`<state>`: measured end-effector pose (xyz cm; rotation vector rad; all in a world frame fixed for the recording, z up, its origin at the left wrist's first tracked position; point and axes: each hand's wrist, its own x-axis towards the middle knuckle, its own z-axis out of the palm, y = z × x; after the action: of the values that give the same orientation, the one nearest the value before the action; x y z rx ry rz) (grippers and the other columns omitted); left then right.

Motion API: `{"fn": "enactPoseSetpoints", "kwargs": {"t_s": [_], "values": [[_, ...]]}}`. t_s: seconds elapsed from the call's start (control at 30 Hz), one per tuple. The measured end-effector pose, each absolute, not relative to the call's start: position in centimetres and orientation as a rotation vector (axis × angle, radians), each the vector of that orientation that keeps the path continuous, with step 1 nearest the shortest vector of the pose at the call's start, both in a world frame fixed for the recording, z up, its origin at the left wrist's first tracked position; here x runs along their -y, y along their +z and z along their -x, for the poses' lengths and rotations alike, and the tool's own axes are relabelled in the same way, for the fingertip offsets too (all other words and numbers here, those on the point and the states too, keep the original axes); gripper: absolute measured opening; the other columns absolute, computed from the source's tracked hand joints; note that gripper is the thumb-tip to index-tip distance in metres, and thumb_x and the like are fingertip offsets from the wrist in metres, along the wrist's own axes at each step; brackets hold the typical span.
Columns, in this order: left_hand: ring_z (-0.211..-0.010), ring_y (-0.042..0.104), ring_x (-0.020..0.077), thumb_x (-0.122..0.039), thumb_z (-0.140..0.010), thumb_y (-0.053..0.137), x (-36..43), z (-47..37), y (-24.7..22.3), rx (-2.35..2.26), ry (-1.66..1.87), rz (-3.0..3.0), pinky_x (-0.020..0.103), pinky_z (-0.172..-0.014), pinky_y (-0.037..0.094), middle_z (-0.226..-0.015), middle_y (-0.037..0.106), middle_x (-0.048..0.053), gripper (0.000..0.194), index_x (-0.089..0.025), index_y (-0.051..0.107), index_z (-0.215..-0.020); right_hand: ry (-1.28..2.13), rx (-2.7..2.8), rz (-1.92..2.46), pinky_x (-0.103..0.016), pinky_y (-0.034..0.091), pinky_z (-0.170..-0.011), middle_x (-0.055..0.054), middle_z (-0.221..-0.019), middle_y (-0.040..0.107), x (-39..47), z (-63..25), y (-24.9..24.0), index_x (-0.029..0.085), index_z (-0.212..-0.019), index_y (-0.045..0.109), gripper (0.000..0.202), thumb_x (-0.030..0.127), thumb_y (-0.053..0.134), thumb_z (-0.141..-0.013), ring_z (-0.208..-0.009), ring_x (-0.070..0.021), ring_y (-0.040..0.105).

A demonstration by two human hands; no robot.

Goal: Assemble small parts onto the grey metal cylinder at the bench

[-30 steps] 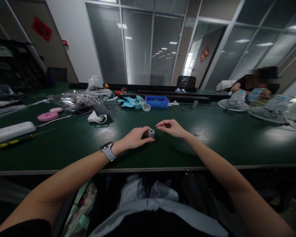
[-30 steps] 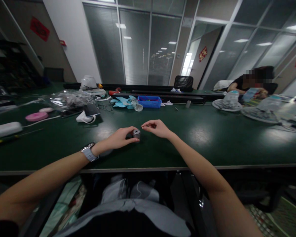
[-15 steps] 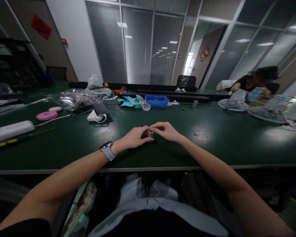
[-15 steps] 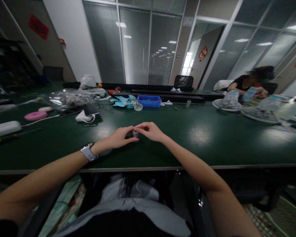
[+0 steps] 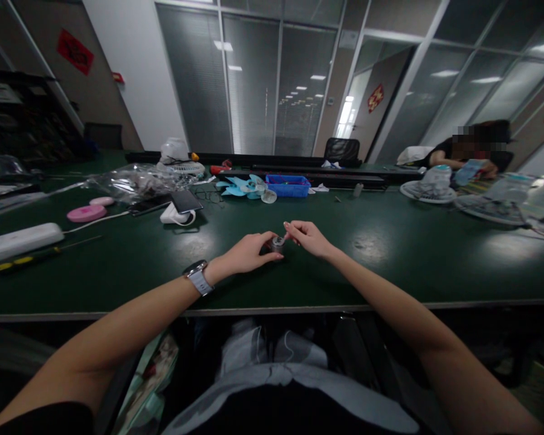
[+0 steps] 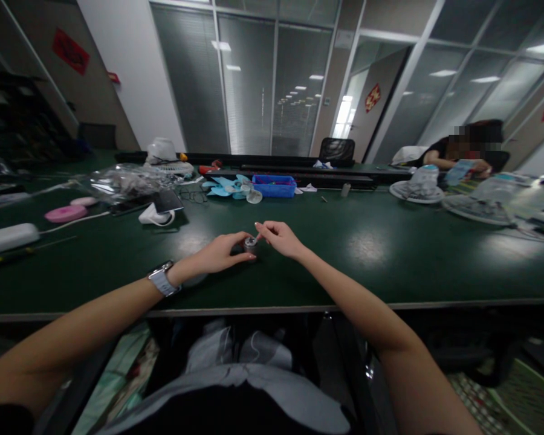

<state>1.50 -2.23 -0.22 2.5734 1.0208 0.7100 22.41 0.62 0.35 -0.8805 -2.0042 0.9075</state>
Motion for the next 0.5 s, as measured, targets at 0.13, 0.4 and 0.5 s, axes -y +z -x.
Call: {"fn": "enactPoseSetpoints", "kwargs": {"t_s": [0.13,0.4,0.5], "values": [[-0.086,0.064,0.0203,-0.047,-0.084,0.059,2.07,-1.46,-0.38,-1.037,0.712,-2.598,0.030,-0.076,0.048,-0.098,0.068,0.007,0.041,-0.018,0.055,-0.113,0.949,1.965,0.829,-0.023,0.033,-0.053,0.003,-0.062,0.050,-0.54,-22.30,0.32,0.014,-0.086,0.065,0.044,0.056,0.055,-0.083,-0.054,-0.0081,0.041],[-0.083,0.064,0.0196,-0.048,-0.085,0.058,1.99,-1.43,-0.41,-1.036,0.699,-2.602,0.028,-0.071,0.047,-0.095,0.068,0.006,0.037,-0.018,0.056,-0.107,0.841,2.090,0.898,-0.023,0.029,-0.051,0.003,-0.057,0.050,0.27,-21.86,0.62,0.014,-0.095,0.071,0.037,0.046,0.064,-0.079,-0.053,-0.0081,0.038],[-0.083,0.064,0.0200,-0.049,-0.084,0.058,1.98,-1.42,-0.47,-1.048,0.698,-2.605,0.028,-0.071,0.048,-0.095,0.068,0.006,0.037,-0.018,0.056,-0.105,0.791,2.094,0.884,-0.023,0.030,-0.052,0.001,-0.062,0.055,-0.01,-21.99,0.57,0.014,-0.094,0.072,0.035,0.045,0.064,-0.079,-0.055,-0.0086,0.040]]}}
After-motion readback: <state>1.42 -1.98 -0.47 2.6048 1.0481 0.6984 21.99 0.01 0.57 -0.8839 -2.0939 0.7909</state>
